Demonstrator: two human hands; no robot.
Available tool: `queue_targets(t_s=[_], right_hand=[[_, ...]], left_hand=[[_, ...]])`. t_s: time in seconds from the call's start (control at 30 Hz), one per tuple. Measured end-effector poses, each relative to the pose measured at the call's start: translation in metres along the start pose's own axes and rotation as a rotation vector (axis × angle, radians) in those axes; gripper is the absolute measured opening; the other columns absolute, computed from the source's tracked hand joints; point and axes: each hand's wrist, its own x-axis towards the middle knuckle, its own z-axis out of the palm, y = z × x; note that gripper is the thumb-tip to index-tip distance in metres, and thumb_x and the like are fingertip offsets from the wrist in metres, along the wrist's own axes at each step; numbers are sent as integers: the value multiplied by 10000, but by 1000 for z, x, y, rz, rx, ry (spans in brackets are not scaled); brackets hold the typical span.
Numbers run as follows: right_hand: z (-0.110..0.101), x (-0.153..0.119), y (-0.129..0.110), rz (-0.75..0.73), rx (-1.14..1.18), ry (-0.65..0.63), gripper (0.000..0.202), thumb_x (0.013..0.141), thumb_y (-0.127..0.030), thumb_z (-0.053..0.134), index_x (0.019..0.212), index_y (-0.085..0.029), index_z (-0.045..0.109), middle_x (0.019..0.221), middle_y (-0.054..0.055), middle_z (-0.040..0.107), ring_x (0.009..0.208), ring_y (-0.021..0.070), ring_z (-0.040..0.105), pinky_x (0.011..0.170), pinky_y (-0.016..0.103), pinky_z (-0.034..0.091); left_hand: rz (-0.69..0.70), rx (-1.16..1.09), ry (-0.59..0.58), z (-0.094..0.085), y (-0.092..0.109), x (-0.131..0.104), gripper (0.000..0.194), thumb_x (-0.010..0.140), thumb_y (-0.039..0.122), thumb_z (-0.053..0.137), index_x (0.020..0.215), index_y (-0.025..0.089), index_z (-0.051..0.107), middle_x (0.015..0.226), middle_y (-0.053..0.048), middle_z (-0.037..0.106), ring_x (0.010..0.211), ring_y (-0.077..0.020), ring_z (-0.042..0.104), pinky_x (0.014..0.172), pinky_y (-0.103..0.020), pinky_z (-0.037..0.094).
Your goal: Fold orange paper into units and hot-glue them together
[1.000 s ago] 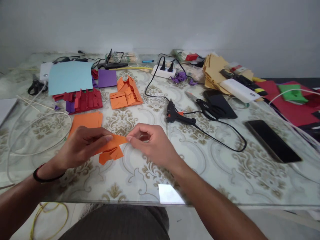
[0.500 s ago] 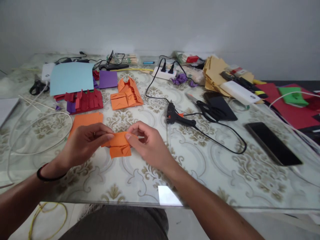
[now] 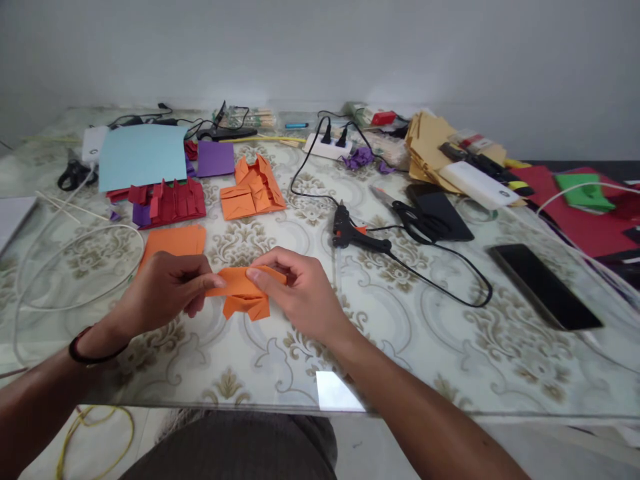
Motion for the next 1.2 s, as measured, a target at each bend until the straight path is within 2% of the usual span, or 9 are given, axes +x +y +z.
queue_targets(t_s=[0.1, 0.23, 0.3, 0.37, 0.47, 0.67, 0.8, 0.97, 1.2], right_hand=[[-1, 1, -1, 60, -61, -98, 216, 916, -396, 715, 862, -187, 722, 780, 9, 673, 685, 142, 568, 626, 283, 430], [0, 1, -2, 96, -133, -225, 216, 927, -387, 706, 859, -183, 727, 797, 14, 683, 704, 143, 580, 622, 271, 432], [1, 0, -3, 84, -73, -212, 228, 953, -413, 674, 927, -192, 725, 842, 15, 684, 732, 142, 594, 645, 267, 452], [1, 0, -4, 69, 33, -178, 254, 956, -448, 669, 986, -198, 706, 872, 15, 676, 769, 148, 618, 691, 272, 487], [0, 2, -1, 88, 138, -121, 289, 863, -442, 787, 988, -204, 683, 890, 11, 687, 802, 160, 654, 747, 293, 524], [1, 3, 4, 107, 89, -70, 335, 811, -398, 834, 1047, -214, 686, 757, -24, 694, 664, 135, 607, 628, 271, 462], [3, 2, 4, 112, 58, -97, 342, 804, -380, 842, 1052, -213, 676, 747, -31, 692, 654, 128, 592, 624, 269, 458], [7, 1, 5, 39, 53, -55, 254, 855, -386, 797, 1008, -213, 691, 778, -16, 686, 690, 129, 603, 640, 268, 476], [8, -2, 6, -23, 39, -22, 189, 880, -365, 777, 1019, -239, 755, 706, -22, 633, 629, 130, 564, 576, 264, 456]], left_hand=[[73, 96, -17, -3, -3, 2, 438, 912, 437, 736, 604, 152, 612, 492, 35, 586, 459, -66, 495, 457, -173, 361], [62, -14, -210, 3, -5, 2, 175, 920, 349, 725, 945, 177, 726, 743, 12, 718, 647, -99, 620, 583, -184, 468], [33, -73, -201, 6, -5, 2, 175, 938, 332, 696, 877, 171, 729, 692, 22, 676, 589, -83, 551, 528, -181, 408], [-24, -157, -102, 8, -4, 2, 224, 935, 345, 696, 818, 155, 712, 650, 24, 631, 541, -74, 480, 481, -189, 342], [-86, -289, 3, 8, -4, 4, 251, 924, 368, 704, 812, 145, 674, 652, 13, 614, 543, -82, 466, 482, -209, 319], [-81, -299, -157, 11, -14, 3, 291, 934, 390, 687, 767, 163, 613, 672, 35, 470, 577, -88, 387, 511, -229, 285], [-86, -257, -137, 11, -13, 2, 410, 950, 442, 664, 681, 166, 524, 632, 63, 314, 557, -79, 261, 485, -232, 191], [-61, -239, -161, 13, -9, 1, 428, 989, 440, 605, 673, 163, 521, 643, 51, 340, 579, -86, 294, 501, -235, 225], [23, -483, -99, 14, -7, 0, 143, 996, 313, 623, 1079, 196, 632, 600, 77, 436, 528, -88, 304, 475, -215, 255]])
